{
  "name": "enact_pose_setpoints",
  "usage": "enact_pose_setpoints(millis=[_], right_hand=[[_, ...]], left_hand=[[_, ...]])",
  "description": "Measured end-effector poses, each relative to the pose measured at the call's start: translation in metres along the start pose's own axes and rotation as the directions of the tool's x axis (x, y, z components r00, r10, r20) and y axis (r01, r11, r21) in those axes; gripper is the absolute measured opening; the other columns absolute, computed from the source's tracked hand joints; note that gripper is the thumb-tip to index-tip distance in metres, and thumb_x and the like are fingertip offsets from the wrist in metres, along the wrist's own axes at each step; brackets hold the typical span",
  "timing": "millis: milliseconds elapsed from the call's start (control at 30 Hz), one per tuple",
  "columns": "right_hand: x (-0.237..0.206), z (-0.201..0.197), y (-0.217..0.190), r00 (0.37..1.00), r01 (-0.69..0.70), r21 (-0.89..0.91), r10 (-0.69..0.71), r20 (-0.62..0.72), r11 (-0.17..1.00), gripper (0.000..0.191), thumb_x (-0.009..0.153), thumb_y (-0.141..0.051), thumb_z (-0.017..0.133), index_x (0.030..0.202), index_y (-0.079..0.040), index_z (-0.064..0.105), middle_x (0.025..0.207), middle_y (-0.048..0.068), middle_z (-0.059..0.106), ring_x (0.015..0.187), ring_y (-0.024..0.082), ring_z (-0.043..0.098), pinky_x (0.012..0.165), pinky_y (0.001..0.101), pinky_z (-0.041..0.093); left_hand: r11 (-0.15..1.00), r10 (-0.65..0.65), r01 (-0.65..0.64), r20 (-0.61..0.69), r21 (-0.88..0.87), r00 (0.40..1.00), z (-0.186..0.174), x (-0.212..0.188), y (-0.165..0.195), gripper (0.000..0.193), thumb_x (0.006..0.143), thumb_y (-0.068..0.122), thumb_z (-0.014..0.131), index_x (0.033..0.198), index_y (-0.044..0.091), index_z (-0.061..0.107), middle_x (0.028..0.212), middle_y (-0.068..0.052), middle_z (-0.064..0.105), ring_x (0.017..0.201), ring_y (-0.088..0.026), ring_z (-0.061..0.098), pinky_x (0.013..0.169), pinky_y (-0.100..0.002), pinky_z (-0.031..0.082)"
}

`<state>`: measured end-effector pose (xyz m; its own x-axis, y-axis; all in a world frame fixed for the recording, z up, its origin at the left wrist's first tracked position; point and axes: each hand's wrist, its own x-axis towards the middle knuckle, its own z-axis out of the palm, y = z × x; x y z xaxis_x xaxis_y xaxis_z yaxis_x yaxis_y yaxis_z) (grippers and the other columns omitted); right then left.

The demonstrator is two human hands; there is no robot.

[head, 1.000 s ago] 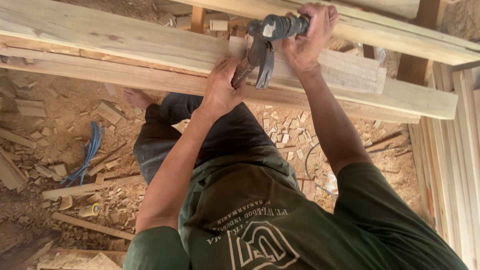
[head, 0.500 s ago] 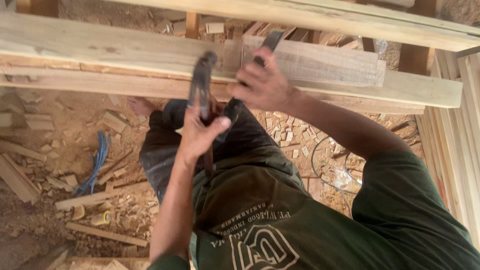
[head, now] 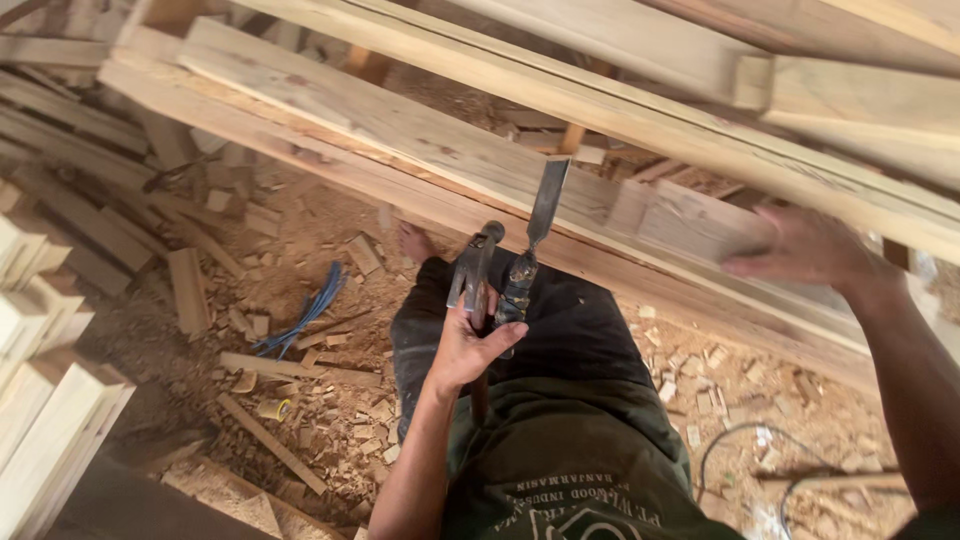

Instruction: The person saws a wooden plank with a hand saw, then uses a hammer and chisel to carve a notch into the plank. The person handles multiple wooden planks and tools throughout the process.

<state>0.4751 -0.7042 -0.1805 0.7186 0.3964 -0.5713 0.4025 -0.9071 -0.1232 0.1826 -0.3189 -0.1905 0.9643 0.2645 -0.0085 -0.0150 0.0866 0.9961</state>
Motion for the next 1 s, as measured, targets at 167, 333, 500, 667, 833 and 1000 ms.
enact_pose_setpoints(millis=[167, 333, 500, 667, 833, 1000], right_hand=[[0.015, 0.027, 0.021, 0.989, -0.069, -0.045, 0.062, -0.135, 0.997, 0.121, 0.056, -0.081, 0.076, 0.151, -0.011, 0.051, 0.125, 0.019, 0.072, 0.112, 0.036, 0.071, 0.102, 0.0567, 0.054], [0.005, 0.022, 0.009, 0.782, 0.074, -0.309, -0.248, -0.572, 0.948, 0.091, 0.074, -0.082, 0.073, 0.134, -0.013, 0.063, 0.11, 0.009, 0.073, 0.082, 0.019, 0.075, 0.072, 0.035, 0.064], [-0.021, 0.03, -0.028, 0.625, 0.066, -0.43, -0.373, -0.685, 0.9, 0.068, 0.083, -0.073, 0.076, 0.115, -0.014, 0.071, 0.103, 0.008, 0.069, 0.089, 0.023, 0.069, 0.077, 0.0393, 0.059], [-0.035, 0.022, -0.042, 0.743, 0.118, -0.342, -0.311, -0.593, 0.932, 0.074, 0.09, -0.07, 0.075, 0.128, -0.007, 0.066, 0.115, 0.019, 0.066, 0.113, 0.036, 0.065, 0.092, 0.0527, 0.054], [-0.027, 0.017, -0.079, 0.756, 0.13, -0.337, -0.313, -0.575, 0.932, 0.102, 0.071, -0.07, 0.082, 0.147, -0.012, 0.048, 0.131, 0.025, 0.049, 0.123, 0.041, 0.048, 0.097, 0.0642, 0.044], [-0.03, 0.006, -0.134, 0.388, 0.427, -0.343, -0.512, -0.766, 0.837, 0.076, 0.097, -0.052, 0.082, 0.149, -0.013, 0.042, 0.144, 0.019, 0.041, 0.131, 0.033, 0.045, 0.104, 0.0538, 0.044]], left_hand=[[0.997, -0.011, 0.005, -0.07, -0.083, 0.998, -0.01, -0.001, -0.01, 0.046, 0.079, 0.005, 0.087, 0.088, 0.014, 0.043, 0.086, 0.007, 0.036, 0.077, -0.006, 0.038, 0.066, -0.023, 0.038], [0.996, -0.025, 0.02, -0.05, -0.089, 0.998, -0.012, 0.002, -0.008, 0.046, 0.082, 0.006, 0.088, 0.09, 0.013, 0.043, 0.086, 0.006, 0.036, 0.077, -0.006, 0.038, 0.065, -0.024, 0.038], [0.999, -0.005, 0.003, -0.059, -0.036, 0.998, -0.011, -0.003, 0.006, 0.043, 0.078, 0.006, 0.087, 0.095, 0.012, 0.048, 0.089, 0.006, 0.042, 0.08, -0.005, 0.042, 0.068, -0.023, 0.041], [0.985, -0.131, 0.132, 0.014, -0.113, 0.991, -0.007, -0.022, 0.015, 0.041, 0.082, 0.002, 0.084, 0.096, 0.011, 0.047, 0.087, 0.002, 0.048, 0.074, -0.007, 0.052, 0.062, -0.023, 0.046], [0.971, -0.156, 0.166, 0.067, -0.171, 0.985, -0.003, -0.031, 0.017, 0.039, 0.08, -0.002, 0.081, 0.094, 0.009, 0.046, 0.089, 0.0, 0.049, 0.069, -0.009, 0.06, 0.056, -0.026, 0.054], [0.998, -0.051, 0.054, 0.08, -0.035, 0.996, 0.0, -0.037, 0.022, 0.045, 0.081, -0.006, 0.084, 0.101, 0.008, 0.047, 0.096, -0.001, 0.046, 0.083, -0.01, 0.052, 0.071, -0.025, 0.048]])
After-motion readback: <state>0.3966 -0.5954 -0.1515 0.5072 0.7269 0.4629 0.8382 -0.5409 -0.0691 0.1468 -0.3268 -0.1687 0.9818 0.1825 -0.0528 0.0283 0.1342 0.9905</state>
